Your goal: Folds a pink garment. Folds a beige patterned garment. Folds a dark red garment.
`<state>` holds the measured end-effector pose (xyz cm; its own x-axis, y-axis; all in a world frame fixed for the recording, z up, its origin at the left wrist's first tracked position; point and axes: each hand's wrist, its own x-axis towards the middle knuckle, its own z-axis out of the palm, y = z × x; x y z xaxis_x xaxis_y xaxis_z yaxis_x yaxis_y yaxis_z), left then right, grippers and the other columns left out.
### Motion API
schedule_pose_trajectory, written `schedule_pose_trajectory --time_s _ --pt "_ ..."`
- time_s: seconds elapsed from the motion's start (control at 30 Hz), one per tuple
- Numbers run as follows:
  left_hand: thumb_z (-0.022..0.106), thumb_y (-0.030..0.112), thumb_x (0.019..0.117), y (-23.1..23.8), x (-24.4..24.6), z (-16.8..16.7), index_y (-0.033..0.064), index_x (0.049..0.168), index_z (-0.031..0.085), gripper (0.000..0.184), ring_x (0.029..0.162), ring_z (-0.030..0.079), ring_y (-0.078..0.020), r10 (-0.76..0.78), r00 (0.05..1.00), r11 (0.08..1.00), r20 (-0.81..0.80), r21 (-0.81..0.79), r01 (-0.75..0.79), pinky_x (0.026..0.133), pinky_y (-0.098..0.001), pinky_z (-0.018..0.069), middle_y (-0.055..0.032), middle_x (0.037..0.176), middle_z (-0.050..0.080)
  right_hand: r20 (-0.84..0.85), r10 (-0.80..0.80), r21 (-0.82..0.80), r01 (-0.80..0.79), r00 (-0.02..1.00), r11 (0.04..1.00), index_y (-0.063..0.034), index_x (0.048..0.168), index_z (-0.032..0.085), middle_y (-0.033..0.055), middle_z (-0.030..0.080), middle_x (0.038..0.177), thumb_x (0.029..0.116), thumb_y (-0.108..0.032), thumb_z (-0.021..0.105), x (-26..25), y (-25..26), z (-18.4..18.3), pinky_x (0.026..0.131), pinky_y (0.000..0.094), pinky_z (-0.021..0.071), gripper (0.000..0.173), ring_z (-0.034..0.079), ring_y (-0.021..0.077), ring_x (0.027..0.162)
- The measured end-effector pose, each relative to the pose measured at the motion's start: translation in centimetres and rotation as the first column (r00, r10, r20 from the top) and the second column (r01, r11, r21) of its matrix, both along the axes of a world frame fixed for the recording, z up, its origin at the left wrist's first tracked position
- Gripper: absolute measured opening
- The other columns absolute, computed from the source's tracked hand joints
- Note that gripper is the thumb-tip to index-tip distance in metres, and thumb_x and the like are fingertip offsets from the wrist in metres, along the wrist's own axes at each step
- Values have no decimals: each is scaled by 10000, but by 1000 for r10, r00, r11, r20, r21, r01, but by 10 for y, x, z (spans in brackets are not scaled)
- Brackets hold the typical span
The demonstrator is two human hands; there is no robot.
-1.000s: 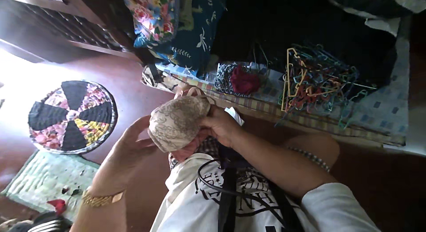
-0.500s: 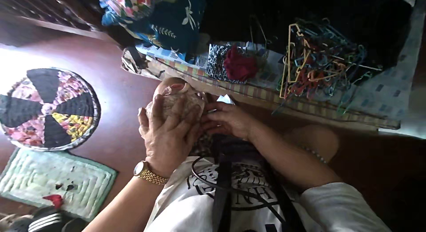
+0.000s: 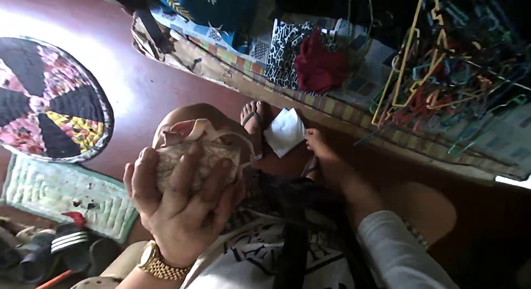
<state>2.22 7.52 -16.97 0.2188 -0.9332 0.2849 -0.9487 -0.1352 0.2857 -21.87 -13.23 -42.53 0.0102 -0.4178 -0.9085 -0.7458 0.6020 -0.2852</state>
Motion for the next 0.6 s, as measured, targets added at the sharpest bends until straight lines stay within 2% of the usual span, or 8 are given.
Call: schedule_pose_trajectory --time_s 0.07,0.17,0.23,0.37,0.43,0.5,0.53,0.6 --pt "590 369 1003 1 2 -1 275 1366 649 379 1544 226 -343 -3 1000 1000 2 10 3 1233 -622 118 6 1593 444 1 -48 -44 48 999 998 -153 1509 448 219 597 1338 1030 -256 599 -4 21 -4 874 546 523 513 618 371 1107" --pt "582 404 996 1 3 -6 325 1365 631 381 1539 246 -301 26 1000 1000 10 -6 -25 1237 -595 118 64 1585 444 -18 -151 -104 149 988 983 -65 1486 475 257 580 1370 973 -239 692 6 21 -38 963 584 517 583 604 398 1196" --pt "576 405 995 -1 4 -8 333 1364 624 379 1550 222 -280 29 999 999 17 -16 -29 1247 -574 107 84 1596 423 1 -213 -74 213 977 974 -17 1470 452 264 561 1352 976 -227 689 17 19 -34 900 528 552 587 618 370 1130" --pt "547 422 996 -5 5 -7 343 1403 575 415 1560 193 -253 2 998 1000 59 5 -2 1248 -553 101 94 1621 376 -49 -370 -62 367 928 928 55 1470 426 292 512 1389 1001 -175 639 57 9 50 899 479 521 565 568 365 1154" --pt "528 419 1005 -7 5 -6 332 1413 566 419 1568 162 -249 -16 997 1000 71 19 15 1254 -544 86 98 1638 345 -93 -427 61 433 899 899 71 1466 434 256 496 1447 1017 -79 592 74 -8 89 987 467 462 500 535 336 1221" --pt "527 417 1008 -8 5 -5 324 1420 565 423 1568 161 -265 -26 997 999 76 32 24 1256 -544 87 92 1646 335 258 -347 60 343 902 937 179 1368 451 354 519 1334 1031 -61 552 43 3 61 878 457 503 426 577 362 1102" --pt "538 416 1005 -7 5 -6 325 1421 571 427 1566 170 -276 -26 997 999 73 35 23 1256 -553 96 87 1645 342 523 -196 -99 288 829 953 250 1270 468 427 550 1182 1022 -122 546 17 20 15 722 410 578 454 634 383 980" --pt "534 417 1009 -5 5 -5 328 1429 562 431 1571 151 -276 -27 998 997 53 80 23 1256 -552 80 78 1654 323 112 -395 124 381 912 916 40 1388 513 244 553 1363 1036 -176 577 40 -1 8 968 485 500 418 569 327 1199"
